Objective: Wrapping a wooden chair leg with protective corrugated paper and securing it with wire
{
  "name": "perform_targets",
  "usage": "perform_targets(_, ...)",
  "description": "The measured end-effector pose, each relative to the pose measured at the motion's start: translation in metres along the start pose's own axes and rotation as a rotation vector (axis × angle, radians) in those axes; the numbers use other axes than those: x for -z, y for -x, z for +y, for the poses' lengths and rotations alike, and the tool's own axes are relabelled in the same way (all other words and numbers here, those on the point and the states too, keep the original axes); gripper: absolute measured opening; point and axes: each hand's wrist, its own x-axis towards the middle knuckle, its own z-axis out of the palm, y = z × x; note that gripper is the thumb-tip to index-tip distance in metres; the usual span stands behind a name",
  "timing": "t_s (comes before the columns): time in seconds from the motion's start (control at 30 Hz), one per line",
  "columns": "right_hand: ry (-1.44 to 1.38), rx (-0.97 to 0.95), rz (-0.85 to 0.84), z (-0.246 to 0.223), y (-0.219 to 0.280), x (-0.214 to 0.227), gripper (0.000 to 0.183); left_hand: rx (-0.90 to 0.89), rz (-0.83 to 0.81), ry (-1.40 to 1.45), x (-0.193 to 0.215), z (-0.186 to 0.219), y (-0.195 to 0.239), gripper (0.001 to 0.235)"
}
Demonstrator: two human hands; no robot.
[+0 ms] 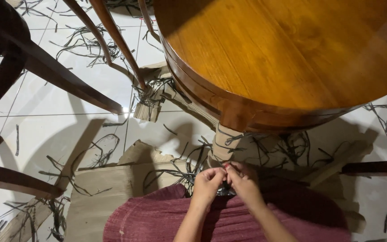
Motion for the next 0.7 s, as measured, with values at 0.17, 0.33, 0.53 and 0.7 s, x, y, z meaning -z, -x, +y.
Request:
perform_targets(0.17,-0.034,0.253,-0.055,0.009,0.004,0.004,0.014,0.022,-0.012,0.021,0.006,-0.002,0.000,0.026)
perform_targets(0.33,0.289,-0.008,-0.147,0.012,-0.005,0.021,0.024,-0.130,0.049,-0.276,0.011,-0.012,-0.006,0.039)
perform_targets(0.53,0.752,0.277,0.055,0.012,-0.031,0.042,0.015,-0.082,0.251,-0.059,0.009,-0.038,-0.027,0.037)
perform_targets(0.7,0.433,0.569,0.067,-0.022,-0.025,0.039,0.049,-0.133,0.142,0.498,-0.002,-0.035,-0.028,0.026)
